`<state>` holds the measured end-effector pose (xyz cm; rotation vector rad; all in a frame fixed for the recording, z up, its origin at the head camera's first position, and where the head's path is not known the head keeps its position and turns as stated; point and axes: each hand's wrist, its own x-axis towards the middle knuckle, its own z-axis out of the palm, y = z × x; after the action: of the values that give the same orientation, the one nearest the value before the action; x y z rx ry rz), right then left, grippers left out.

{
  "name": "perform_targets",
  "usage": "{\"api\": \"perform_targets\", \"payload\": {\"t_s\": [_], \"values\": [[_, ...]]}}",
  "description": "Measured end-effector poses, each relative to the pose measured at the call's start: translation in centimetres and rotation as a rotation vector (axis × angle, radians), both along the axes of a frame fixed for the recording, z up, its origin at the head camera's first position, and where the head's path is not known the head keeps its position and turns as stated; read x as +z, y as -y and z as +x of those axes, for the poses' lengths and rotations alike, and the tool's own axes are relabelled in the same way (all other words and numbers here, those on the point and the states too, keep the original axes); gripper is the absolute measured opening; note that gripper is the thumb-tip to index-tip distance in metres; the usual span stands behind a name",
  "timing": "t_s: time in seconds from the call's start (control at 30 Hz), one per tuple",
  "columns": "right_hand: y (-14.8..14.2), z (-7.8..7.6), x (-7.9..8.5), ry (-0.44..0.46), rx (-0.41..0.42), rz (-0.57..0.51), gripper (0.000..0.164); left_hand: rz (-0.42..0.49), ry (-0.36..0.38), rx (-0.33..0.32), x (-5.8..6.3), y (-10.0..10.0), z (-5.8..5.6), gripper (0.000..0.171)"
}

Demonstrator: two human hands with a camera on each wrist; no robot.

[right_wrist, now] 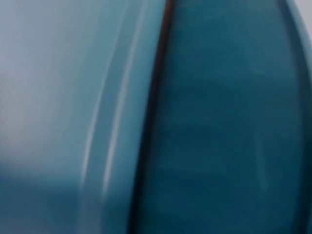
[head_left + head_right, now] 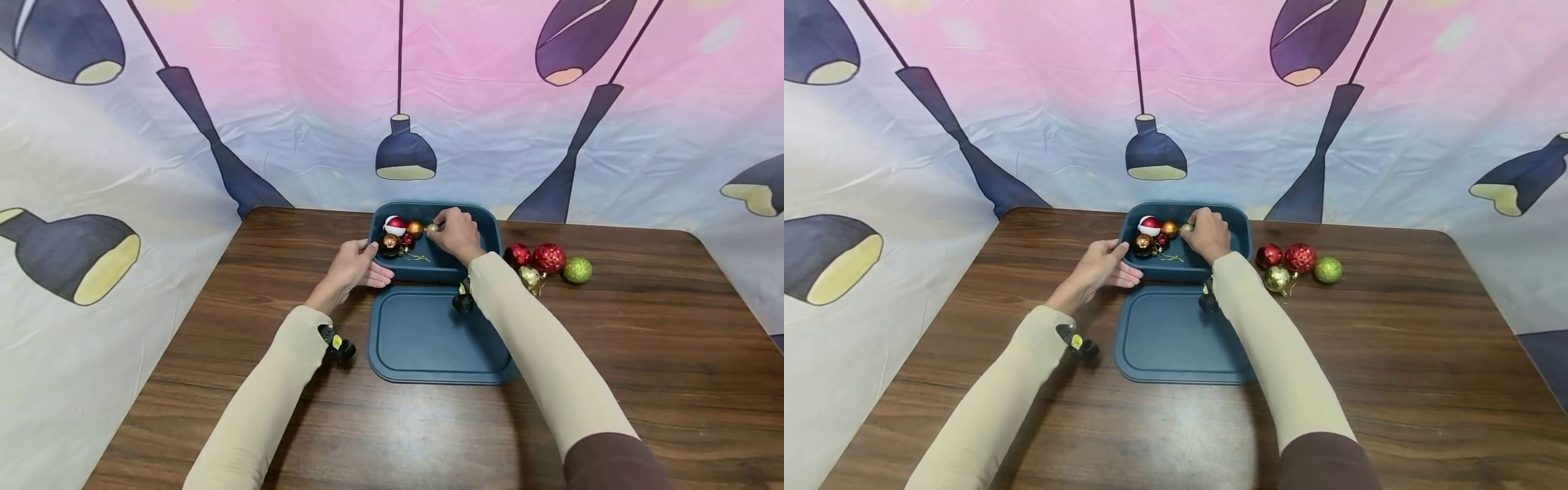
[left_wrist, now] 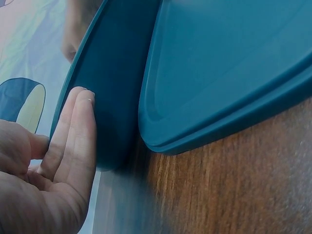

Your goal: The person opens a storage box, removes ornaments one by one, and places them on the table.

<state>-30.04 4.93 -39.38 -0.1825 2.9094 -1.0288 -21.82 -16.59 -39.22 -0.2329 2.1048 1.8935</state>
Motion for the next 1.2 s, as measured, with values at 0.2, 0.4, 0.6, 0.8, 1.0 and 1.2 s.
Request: {"api": "perform_targets", "payload": {"t_s": [0.2,0.4,0.6,0.8,1.0,1.2], "values": [[-1.0,0.1,1.2,-0.017,0.023,-0.021,0.030,0.003,0.003,-0.010,0.2,-0.1,0.0,0.059],[-2.2,0.3,2.6,-0.024,0.051,-0.030,0.033,-0.008,0.002,-0.009,0.2,-0.2,-0.1,0.058],[-3.1,1.1,3.8,-0.046,0.067,-0.064,0.033,-0.004,0.005,-0.011,0.2,-0.3,-0.1,0.057],[-3.7,2.3,5.2,-0.092,0.097,-0.087,0.031,-0.008,0.016,-0.002,0.1,-0.3,-0.2,0.055],[-4.9,3.8,6.8,-0.122,0.106,-0.046,0.032,-0.011,0.015,-0.013,0.0,-0.3,-0.2,0.055],[-6.8,5.0,7.9,-0.151,0.115,-0.022,0.033,-0.014,0.002,-0.007,0.0,-0.2,-0.1,0.056]]}}
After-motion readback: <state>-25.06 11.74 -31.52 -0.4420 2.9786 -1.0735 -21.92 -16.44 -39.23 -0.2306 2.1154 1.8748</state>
